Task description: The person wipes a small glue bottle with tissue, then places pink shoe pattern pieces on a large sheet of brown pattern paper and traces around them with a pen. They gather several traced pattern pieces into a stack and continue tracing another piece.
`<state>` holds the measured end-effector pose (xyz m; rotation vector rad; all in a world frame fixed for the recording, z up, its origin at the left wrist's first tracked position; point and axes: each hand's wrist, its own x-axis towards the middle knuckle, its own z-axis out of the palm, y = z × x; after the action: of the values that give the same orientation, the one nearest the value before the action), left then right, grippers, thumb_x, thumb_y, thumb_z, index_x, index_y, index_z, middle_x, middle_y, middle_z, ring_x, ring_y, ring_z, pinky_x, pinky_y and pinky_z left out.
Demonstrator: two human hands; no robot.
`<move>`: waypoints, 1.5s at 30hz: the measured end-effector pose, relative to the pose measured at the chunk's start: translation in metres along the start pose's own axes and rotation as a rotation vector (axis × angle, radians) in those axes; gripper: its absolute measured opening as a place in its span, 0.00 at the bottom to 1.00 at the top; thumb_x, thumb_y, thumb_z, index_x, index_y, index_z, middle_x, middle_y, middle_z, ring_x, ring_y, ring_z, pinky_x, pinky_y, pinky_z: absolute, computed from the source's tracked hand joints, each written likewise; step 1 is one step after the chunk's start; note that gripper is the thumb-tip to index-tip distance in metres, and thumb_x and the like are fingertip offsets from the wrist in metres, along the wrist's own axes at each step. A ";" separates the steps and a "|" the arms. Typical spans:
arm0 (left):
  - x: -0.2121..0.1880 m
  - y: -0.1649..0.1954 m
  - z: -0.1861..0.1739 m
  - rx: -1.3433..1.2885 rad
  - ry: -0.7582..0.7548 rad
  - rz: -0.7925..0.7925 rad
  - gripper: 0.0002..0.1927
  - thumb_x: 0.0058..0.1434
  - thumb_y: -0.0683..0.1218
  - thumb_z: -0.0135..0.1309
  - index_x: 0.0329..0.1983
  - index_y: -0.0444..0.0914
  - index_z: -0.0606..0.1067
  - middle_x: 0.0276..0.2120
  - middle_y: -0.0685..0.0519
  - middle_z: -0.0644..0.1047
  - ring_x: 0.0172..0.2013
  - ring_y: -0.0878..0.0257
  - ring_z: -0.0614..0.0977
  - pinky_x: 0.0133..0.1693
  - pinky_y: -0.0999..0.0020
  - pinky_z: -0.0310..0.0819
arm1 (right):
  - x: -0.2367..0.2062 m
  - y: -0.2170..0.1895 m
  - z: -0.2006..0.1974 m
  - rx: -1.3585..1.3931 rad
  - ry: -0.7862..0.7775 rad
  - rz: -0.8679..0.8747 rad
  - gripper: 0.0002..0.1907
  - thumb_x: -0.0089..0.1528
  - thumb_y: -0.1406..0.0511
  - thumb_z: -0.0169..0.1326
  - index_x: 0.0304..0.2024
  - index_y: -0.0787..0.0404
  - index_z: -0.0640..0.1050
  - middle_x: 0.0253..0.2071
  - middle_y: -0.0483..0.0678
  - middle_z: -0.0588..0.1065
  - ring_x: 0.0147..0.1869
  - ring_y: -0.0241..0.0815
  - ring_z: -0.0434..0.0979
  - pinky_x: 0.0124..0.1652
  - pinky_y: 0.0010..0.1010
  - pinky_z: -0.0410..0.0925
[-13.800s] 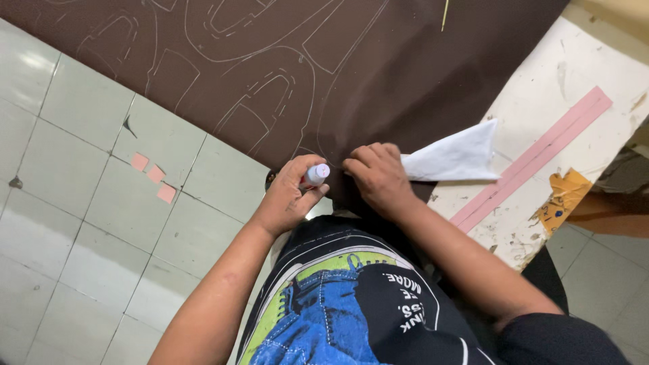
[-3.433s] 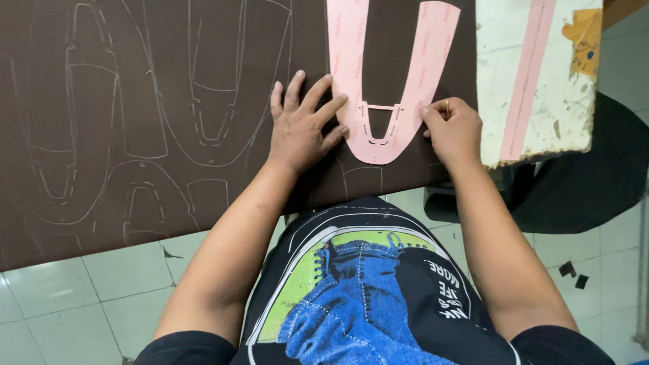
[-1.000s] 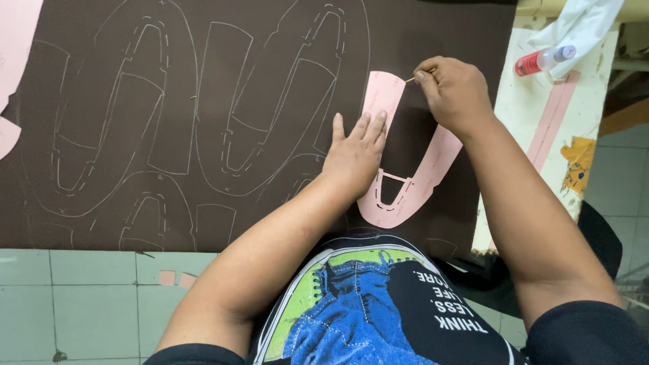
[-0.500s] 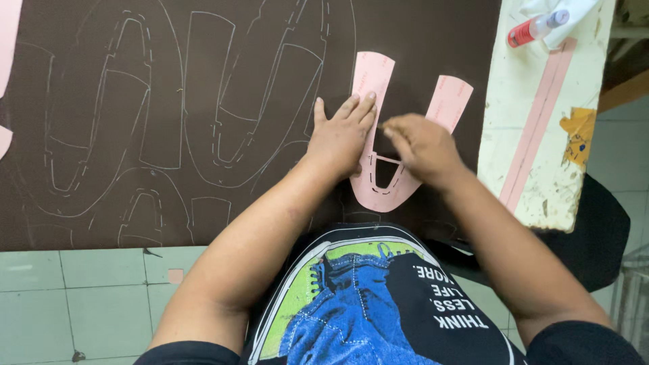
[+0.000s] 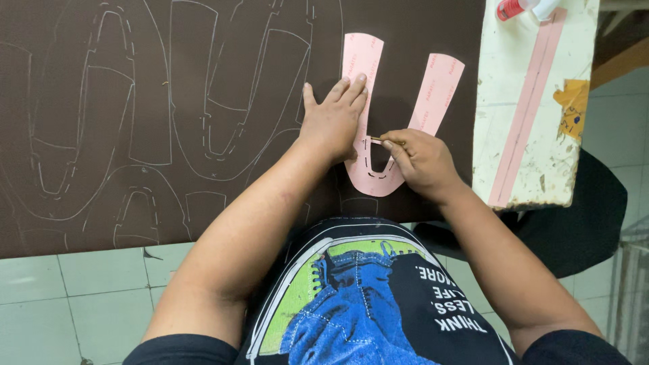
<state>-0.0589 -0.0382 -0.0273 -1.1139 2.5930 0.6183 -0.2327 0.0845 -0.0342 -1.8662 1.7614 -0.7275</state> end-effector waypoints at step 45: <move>0.008 0.019 0.017 0.151 0.077 -0.011 0.50 0.47 0.50 0.69 0.71 0.35 0.59 0.75 0.47 0.48 0.73 0.50 0.52 0.61 0.19 0.44 | -0.027 0.020 -0.018 -0.017 0.086 0.187 0.08 0.68 0.65 0.57 0.44 0.62 0.83 0.40 0.53 0.81 0.41 0.49 0.82 0.42 0.35 0.73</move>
<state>-0.0774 -0.0230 -0.0402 -1.1235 2.6455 0.3770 -0.2610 0.1101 -0.0353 -1.6751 1.9698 -0.7326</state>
